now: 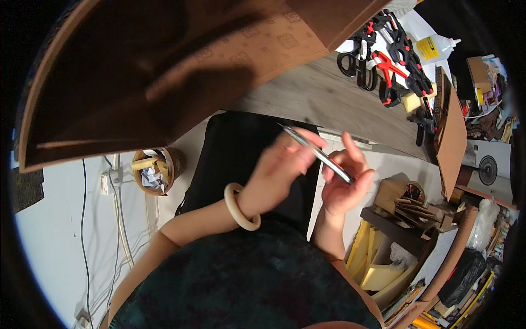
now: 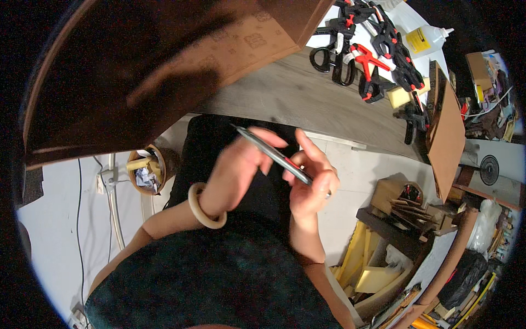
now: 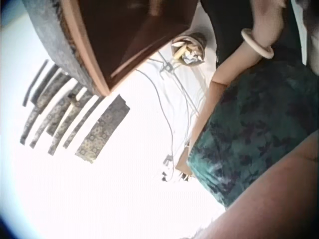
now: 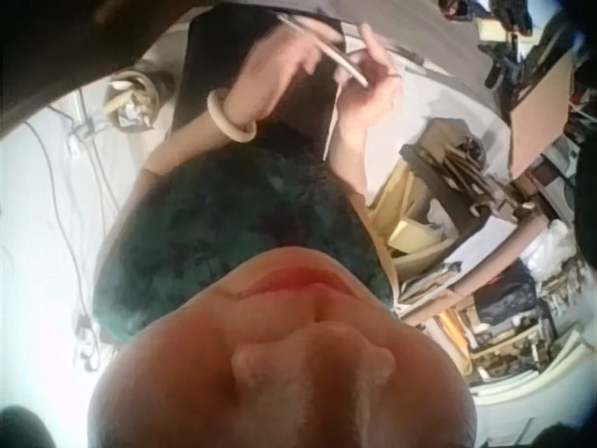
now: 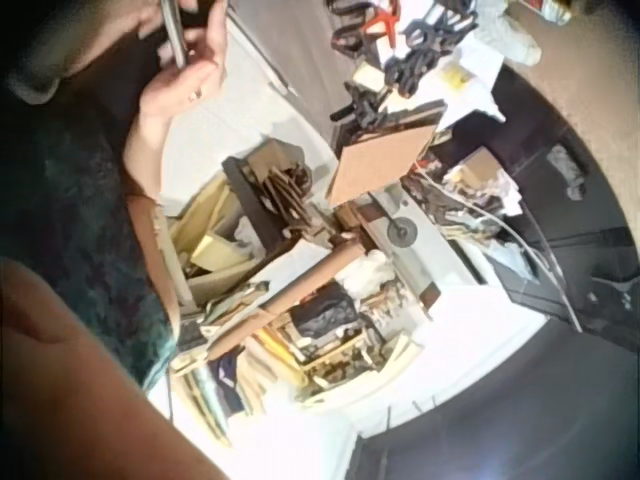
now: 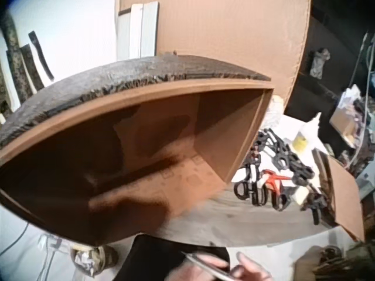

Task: The person assembles a small wooden box by attaching patterned fabric strips to its edges using clamps and a utility knife. They mark and cut the fabric, secure it with clamps, and trim excess material to fit the box.

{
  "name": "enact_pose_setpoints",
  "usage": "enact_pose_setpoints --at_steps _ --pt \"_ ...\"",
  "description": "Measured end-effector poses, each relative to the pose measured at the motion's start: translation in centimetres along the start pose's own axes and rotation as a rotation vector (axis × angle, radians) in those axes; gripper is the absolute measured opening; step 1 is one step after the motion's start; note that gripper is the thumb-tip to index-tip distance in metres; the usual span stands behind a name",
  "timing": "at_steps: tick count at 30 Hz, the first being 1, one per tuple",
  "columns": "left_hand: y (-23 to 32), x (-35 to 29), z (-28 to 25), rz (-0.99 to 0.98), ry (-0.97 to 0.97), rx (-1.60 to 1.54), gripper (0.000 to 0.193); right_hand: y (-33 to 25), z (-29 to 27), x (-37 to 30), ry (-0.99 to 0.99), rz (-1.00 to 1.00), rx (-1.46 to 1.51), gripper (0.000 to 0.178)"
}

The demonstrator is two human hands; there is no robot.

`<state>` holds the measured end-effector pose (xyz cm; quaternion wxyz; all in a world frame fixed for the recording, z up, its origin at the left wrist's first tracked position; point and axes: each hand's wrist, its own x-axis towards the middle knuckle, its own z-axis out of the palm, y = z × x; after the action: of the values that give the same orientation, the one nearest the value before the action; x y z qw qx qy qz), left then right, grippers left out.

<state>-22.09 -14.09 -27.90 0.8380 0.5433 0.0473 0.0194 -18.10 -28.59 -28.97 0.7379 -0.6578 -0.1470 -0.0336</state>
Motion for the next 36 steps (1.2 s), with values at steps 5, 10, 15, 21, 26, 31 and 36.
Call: enact_pose_setpoints --at_steps 5,10,15,21,26,31,36 --pt "0.0 1.2 -8.6 -0.115 0.504 -0.267 0.068 0.2 -0.4 2.6 0.010 -0.019 0.271 0.059" --pt "-0.1 1.9 -10.6 -0.009 0.645 -0.232 0.056 2.0 0.4 2.7 0.152 -0.027 0.376 0.021" --pt "-0.7 1.3 -11.9 0.113 0.546 -0.135 0.061 2.4 0.2 2.2 0.247 -0.085 0.332 0.027" --pt "0.3 -1.6 -13.1 0.104 0.490 -0.068 0.065 2.8 1.2 1.6 0.078 -0.173 0.149 0.033" --pt "-1.0 -2.6 -14.4 0.109 0.533 -0.101 0.049 4.5 1.5 3.2 0.057 -0.286 -0.057 0.021" --pt "-2.0 -0.4 -12.3 -0.073 0.576 -0.008 0.036 6.0 2.8 6.8 -0.065 -0.536 -0.303 0.018" --pt "-2.1 1.2 -10.5 0.025 0.608 -0.091 0.036 6.1 3.5 6.7 -0.103 -0.572 -0.315 0.021"
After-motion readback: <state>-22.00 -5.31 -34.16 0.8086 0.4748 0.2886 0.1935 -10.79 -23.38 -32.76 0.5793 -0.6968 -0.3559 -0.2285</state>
